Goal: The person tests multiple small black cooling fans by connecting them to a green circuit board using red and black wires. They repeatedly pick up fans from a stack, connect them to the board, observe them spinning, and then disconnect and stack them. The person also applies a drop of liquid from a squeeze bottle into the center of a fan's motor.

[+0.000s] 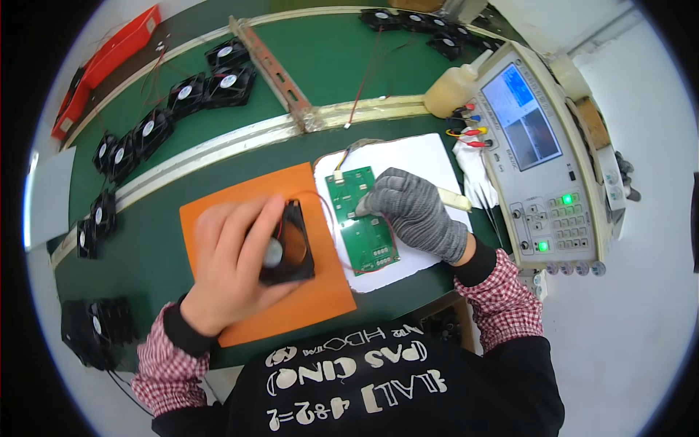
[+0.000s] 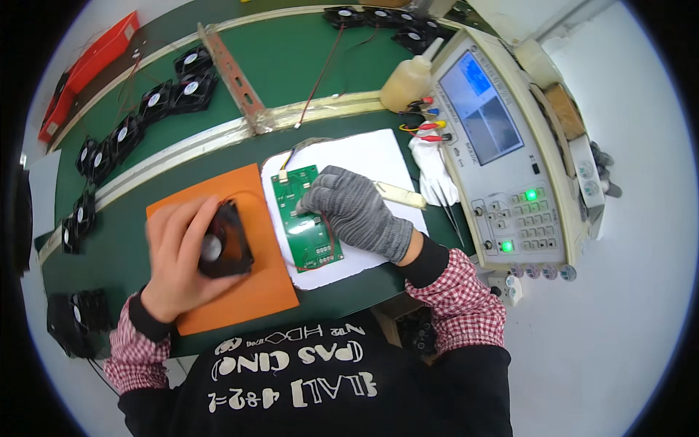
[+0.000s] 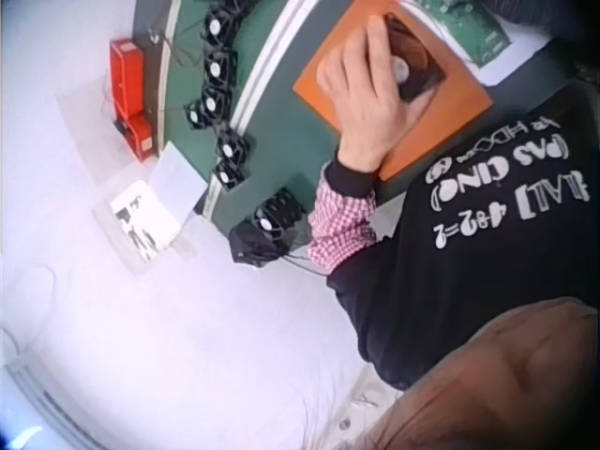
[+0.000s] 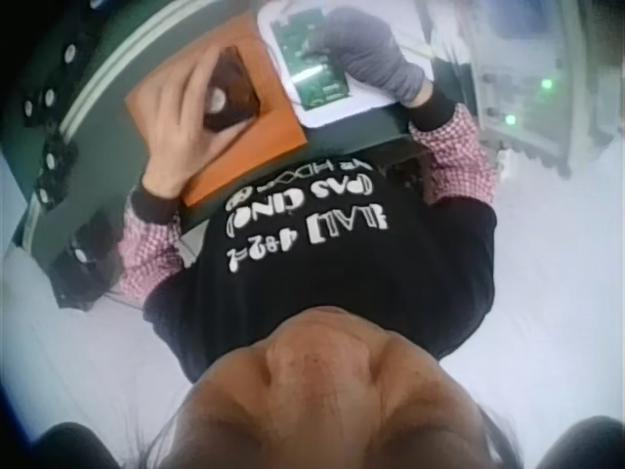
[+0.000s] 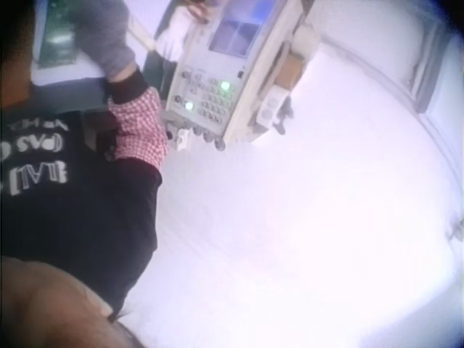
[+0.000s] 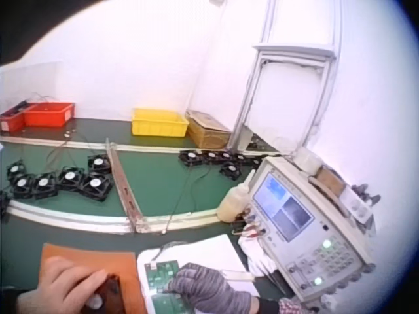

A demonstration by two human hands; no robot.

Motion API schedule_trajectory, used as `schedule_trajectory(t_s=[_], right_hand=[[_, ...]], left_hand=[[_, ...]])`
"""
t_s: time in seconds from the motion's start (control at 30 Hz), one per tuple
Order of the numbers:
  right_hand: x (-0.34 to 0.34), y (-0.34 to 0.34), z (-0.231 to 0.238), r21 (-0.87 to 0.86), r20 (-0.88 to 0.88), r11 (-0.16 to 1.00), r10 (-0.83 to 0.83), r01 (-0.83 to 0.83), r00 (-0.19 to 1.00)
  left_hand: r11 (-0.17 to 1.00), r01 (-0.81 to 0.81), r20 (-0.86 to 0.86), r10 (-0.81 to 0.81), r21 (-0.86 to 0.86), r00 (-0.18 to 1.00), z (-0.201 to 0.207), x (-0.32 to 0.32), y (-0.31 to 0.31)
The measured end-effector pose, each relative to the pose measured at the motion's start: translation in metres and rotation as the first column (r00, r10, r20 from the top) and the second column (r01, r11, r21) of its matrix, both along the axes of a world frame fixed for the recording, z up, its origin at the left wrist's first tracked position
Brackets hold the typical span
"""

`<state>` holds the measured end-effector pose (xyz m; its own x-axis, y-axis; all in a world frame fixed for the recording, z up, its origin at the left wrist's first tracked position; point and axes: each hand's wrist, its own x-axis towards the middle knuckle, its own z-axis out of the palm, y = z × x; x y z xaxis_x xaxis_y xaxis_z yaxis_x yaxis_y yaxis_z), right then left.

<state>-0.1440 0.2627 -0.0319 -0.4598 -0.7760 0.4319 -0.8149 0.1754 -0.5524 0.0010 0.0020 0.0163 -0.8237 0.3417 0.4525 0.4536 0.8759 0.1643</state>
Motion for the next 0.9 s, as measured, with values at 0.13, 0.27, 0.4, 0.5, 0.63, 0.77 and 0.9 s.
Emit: schedule_trajectory(t_s=[0.13, 0.27, 0.4, 0.5, 0.63, 0.77, 0.9], right_hand=[[-0.001, 0.002, -0.001, 0.008, 0.035, 0.999, -0.033, 0.033, 0.999], [-0.004, 0.003, -0.006, -0.051, 0.074, 0.998, -0.021, 0.025, 0.997], [0.000, -0.001, -0.007, -0.086, 0.160, 0.994, -0.054, 0.069, 0.986], [0.004, 0.001, -0.006, -0.012, 0.142, 0.996, -0.084, 0.087, 0.986], [0.006, 0.009, 0.004, 0.053, -0.016, 0.995, -0.086, 0.087, 0.996], [0.004, 0.007, -0.008, -0.181, 0.283, 0.975, -0.075, 0.130, 0.956], [0.003, 0.003, -0.006, -0.204, 0.374, 0.942, -0.176, 0.266, 0.910]], left_hand=[[0.962, 0.272, -0.328, -0.251, 0.018, 0.911, 0.051, 0.045, -0.006], [0.095, -0.100, 0.134, -0.837, 0.990, 0.530, 0.055, 0.041, -0.006], [0.069, -0.193, 0.180, -0.741, 0.979, 0.647, 0.051, 0.044, -0.008], [0.717, 0.118, -0.084, -0.083, 0.687, 0.993, 0.045, 0.039, -0.006], [0.992, 0.125, -0.388, -0.114, 0.001, 0.914, 0.068, -0.038, 0.003], [0.994, 0.070, -0.427, -0.030, 0.079, 0.904, 0.047, -0.141, -0.005], [0.935, -0.343, -0.093, 0.335, -0.094, 0.938, -0.013, -0.205, -0.088]])
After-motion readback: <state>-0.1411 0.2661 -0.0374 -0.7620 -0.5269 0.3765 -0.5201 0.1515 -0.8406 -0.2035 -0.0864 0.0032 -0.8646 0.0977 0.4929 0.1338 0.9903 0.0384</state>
